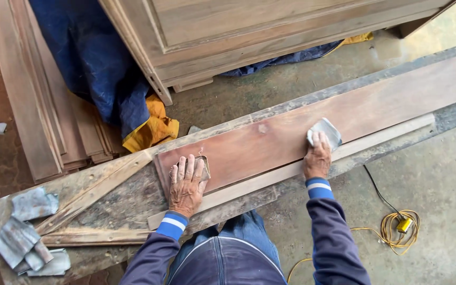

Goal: The recorder is sanding a long wooden plank using both manual sandpaper and an electric orbital sander.

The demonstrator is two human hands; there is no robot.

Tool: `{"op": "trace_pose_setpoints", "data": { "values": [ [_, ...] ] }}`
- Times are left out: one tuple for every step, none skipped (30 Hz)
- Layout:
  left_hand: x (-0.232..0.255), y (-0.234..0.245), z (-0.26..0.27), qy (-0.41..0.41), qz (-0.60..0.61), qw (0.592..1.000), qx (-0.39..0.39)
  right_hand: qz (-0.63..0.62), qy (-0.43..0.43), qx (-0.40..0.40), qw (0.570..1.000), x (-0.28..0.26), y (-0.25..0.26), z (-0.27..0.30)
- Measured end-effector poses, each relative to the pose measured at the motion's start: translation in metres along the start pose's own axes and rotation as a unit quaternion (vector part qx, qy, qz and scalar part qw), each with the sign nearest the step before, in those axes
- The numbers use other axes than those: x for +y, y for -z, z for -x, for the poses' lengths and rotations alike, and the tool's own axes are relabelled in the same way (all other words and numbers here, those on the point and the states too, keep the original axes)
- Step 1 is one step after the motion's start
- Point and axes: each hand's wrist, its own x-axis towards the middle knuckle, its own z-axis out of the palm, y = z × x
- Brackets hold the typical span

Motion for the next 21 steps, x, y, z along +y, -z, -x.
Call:
{"op": "trace_pose_setpoints", "data": {
  "values": [
    [0.008,-0.002,-0.005,-0.015,0.021,1.0,-0.007,0.016,-0.093,-0.02,0.995,0.005,0.004,-0.007],
    [0.011,-0.005,-0.005,-0.018,0.022,1.0,-0.009,0.017,-0.096,-0.019,0.995,-0.007,-0.012,0.003],
    [0.013,-0.009,-0.007,-0.01,0.03,0.999,-0.016,-0.002,-0.021,0.02,1.0,-0.019,-0.028,0.013],
    [0.015,-0.013,-0.01,-0.003,0.037,0.999,-0.023,-0.02,0.055,0.059,0.997,-0.03,-0.044,0.021],
    [0.016,-0.014,-0.011,-0.005,0.039,0.999,-0.025,-0.019,0.052,0.06,0.997,-0.056,-0.03,0.034],
    [0.016,-0.016,-0.011,0.004,0.003,1.0,-0.03,-0.05,0.152,-0.006,0.987,-0.082,-0.016,0.047],
    [0.014,-0.017,-0.008,0.014,-0.034,0.999,-0.038,-0.082,0.247,-0.073,0.963,-0.11,-0.003,0.062],
    [0.013,-0.021,-0.005,0.011,-0.034,0.998,-0.043,-0.082,0.243,-0.074,0.964,-0.081,-0.001,0.058],
    [0.01,-0.025,-0.004,0.008,-0.034,0.999,-0.028,-0.102,0.23,-0.058,0.966,-0.052,0.0,0.051],
    [0.008,-0.029,-0.004,0.005,-0.034,0.999,-0.014,-0.122,0.216,-0.041,0.968,-0.023,0.001,0.045],
    [0.009,-0.028,-0.003,0.005,-0.034,0.999,-0.016,-0.123,0.215,-0.042,0.968,0.014,0.011,0.027],
    [0.011,-0.027,-0.003,0.012,-0.032,0.999,-0.02,-0.096,0.129,-0.012,0.987,0.051,0.021,0.01],
    [0.01,-0.024,-0.003,0.018,-0.033,0.999,-0.024,-0.07,0.042,0.019,0.996,0.086,0.029,-0.007],
    [0.012,-0.022,-0.004,0.017,-0.034,0.999,-0.026,-0.071,0.04,0.019,0.996,0.099,0.032,-0.017],
    [0.015,-0.023,-0.005,0.021,-0.029,0.999,-0.024,-0.019,0.026,0.046,0.998,0.113,0.035,-0.03],
    [0.017,-0.022,-0.005,0.024,-0.023,0.999,-0.022,0.033,0.011,0.073,0.997,0.127,0.039,-0.042],
    [0.024,-0.022,-0.012,0.024,-0.022,0.999,-0.02,0.034,0.012,0.075,0.997,0.108,0.029,-0.043],
    [0.03,-0.021,-0.02,0.02,-0.02,0.999,-0.03,0.006,0.027,0.088,0.996,0.089,0.019,-0.045],
    [0.037,-0.02,-0.027,0.016,-0.017,0.999,-0.04,-0.021,0.04,0.102,0.994,0.071,0.009,-0.046],
    [0.048,-0.024,-0.041,0.014,-0.016,0.999,-0.037,-0.02,0.042,0.105,0.993,0.052,-0.01,-0.038],
    [0.059,-0.027,-0.051,-0.029,-0.001,0.998,-0.061,-0.051,0.127,0.017,0.99,0.032,-0.03,-0.026]
  ]
}}
